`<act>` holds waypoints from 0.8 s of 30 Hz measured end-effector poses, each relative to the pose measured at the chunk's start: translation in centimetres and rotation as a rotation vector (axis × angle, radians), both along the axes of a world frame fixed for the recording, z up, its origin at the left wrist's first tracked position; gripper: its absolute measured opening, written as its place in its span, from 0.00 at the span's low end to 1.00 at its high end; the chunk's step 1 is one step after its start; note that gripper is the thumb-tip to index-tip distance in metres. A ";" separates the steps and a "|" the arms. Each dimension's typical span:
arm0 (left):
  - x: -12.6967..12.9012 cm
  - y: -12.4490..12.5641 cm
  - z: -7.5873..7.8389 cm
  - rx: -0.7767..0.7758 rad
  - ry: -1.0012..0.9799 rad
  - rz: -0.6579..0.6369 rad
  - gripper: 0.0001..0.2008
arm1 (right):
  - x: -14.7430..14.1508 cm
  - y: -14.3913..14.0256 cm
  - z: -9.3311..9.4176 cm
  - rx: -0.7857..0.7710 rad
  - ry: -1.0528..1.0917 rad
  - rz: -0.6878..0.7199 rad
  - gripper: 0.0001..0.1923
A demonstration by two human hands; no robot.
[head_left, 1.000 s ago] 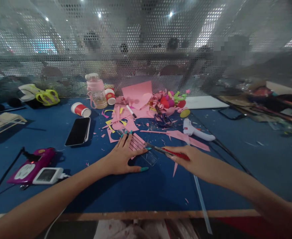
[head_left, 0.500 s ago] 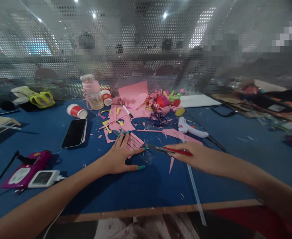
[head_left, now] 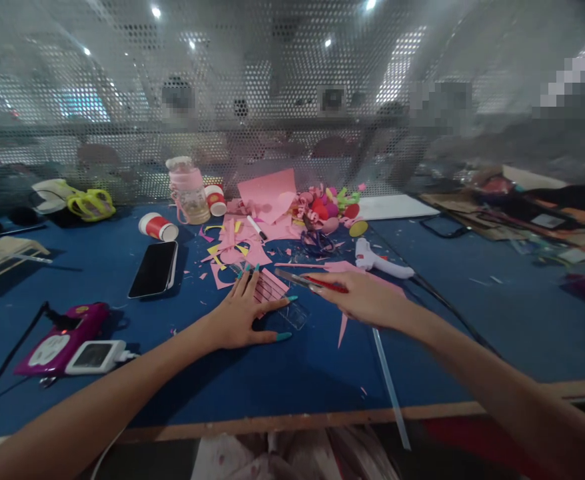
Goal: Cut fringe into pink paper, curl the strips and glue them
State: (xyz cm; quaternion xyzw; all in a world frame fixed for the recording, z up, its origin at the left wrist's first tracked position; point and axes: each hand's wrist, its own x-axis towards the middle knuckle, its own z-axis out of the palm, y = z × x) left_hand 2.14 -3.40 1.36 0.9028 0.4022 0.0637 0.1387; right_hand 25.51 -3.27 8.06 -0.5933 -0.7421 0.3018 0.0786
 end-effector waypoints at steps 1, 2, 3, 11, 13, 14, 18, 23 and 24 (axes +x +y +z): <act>0.0 0.0 0.0 0.002 -0.004 -0.002 0.33 | -0.5 0.2 -0.1 0.009 0.013 0.003 0.23; 0.0 0.0 0.0 0.006 -0.009 -0.006 0.33 | -1.0 0.5 -0.2 0.012 0.029 0.012 0.23; 0.0 -0.1 0.1 0.012 -0.016 -0.008 0.33 | -1.4 0.7 -0.3 0.012 0.046 0.025 0.23; -0.1 0.1 -0.3 0.073 -0.060 -0.048 0.32 | -3.0 1.9 -1.0 0.136 0.034 0.131 0.20; -0.2 0.2 -0.3 0.072 -0.057 -0.048 0.32 | -3.0 2.1 -1.2 0.144 0.034 0.148 0.20; -0.2 0.2 -0.4 0.072 -0.056 -0.046 0.32 | -3.0 2.1 -1.4 0.143 0.036 0.157 0.20; -0.2 0.2 -0.5 0.077 -0.067 -0.041 0.32 | -3.1 2.3 -1.7 0.138 0.043 0.183 0.21; -0.2 0.1 -0.7 0.067 -0.072 -0.020 0.32 | -3.0 2.2 -1.3 0.139 -0.005 0.210 0.21; -0.2 0.1 -0.7 0.064 -0.071 -0.019 0.31 | -2.9 2.1 -1.2 0.134 -0.018 0.207 0.21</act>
